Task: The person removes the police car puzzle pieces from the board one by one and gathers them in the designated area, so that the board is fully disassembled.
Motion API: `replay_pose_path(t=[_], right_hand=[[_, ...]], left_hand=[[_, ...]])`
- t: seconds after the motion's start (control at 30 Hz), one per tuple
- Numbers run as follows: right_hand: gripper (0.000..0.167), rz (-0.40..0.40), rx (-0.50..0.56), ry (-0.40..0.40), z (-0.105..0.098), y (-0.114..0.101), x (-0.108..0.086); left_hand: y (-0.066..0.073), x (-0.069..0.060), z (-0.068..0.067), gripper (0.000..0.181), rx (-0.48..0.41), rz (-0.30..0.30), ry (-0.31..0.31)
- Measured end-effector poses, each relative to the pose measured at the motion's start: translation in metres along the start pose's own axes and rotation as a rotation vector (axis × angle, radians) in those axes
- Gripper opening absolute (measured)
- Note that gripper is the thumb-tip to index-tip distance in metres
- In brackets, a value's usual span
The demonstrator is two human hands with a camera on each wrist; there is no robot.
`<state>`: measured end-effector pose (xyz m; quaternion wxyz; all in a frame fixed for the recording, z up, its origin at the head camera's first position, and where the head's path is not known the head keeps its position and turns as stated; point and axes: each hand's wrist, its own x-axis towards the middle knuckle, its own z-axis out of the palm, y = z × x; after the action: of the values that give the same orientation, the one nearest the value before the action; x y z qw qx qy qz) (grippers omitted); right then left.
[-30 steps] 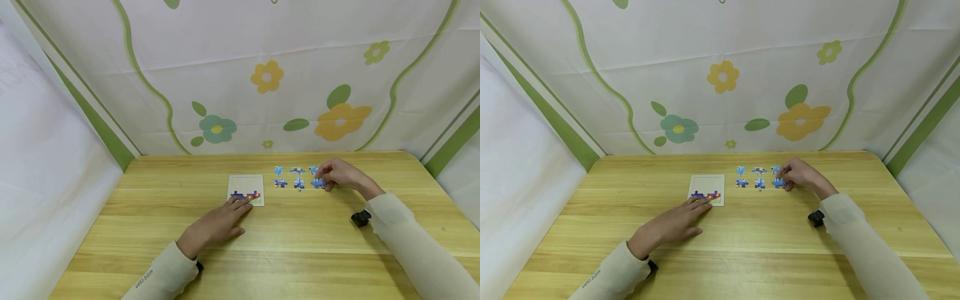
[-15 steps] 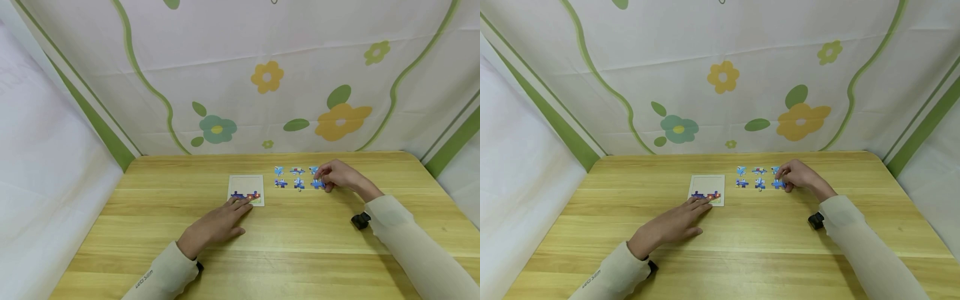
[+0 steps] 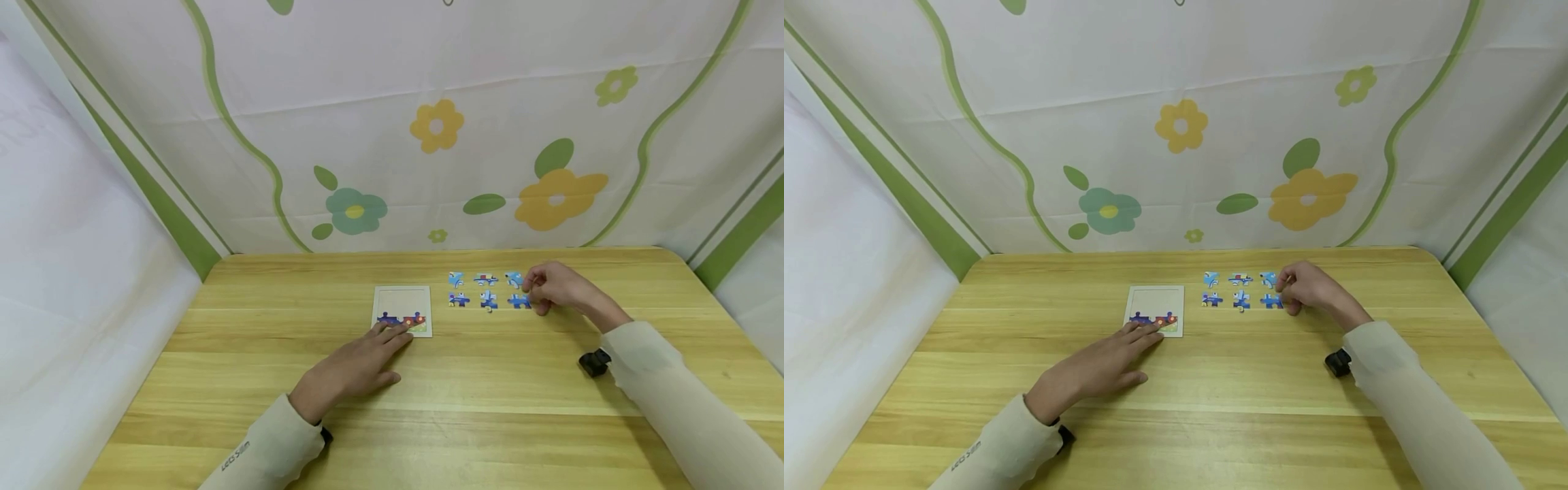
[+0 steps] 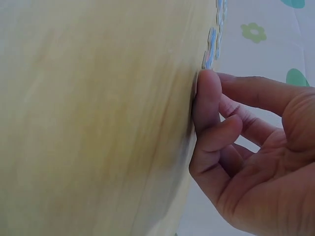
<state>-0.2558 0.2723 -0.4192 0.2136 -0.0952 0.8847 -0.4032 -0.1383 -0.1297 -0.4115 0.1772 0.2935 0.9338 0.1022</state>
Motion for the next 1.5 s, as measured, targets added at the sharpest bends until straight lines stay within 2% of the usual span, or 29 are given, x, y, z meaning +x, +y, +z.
replay_pose_path(t=[0.4, 0.83, 1.13, 1.5], right_hand=[[0.008, 0.014, -0.005, 0.006, 0.003, 0.000, 0.002], [0.011, 0.009, 0.002, 0.016, 0.002, 0.000, 0.000], [0.013, -0.089, -0.046, 0.074, 0.015, -0.035, 0.005], [0.013, -0.141, -0.023, 0.027, 0.048, -0.074, 0.031]], left_hand=[[0.000, -0.001, 0.000, 0.066, 0.003, 0.005, 0.005], [0.002, 0.000, 0.000, 0.066, 0.009, 0.005, -0.002], [0.005, 0.000, 0.000, 0.066, 0.056, 0.003, 0.010], [0.007, -0.001, 0.004, 0.064, 0.110, 0.020, 0.036]])
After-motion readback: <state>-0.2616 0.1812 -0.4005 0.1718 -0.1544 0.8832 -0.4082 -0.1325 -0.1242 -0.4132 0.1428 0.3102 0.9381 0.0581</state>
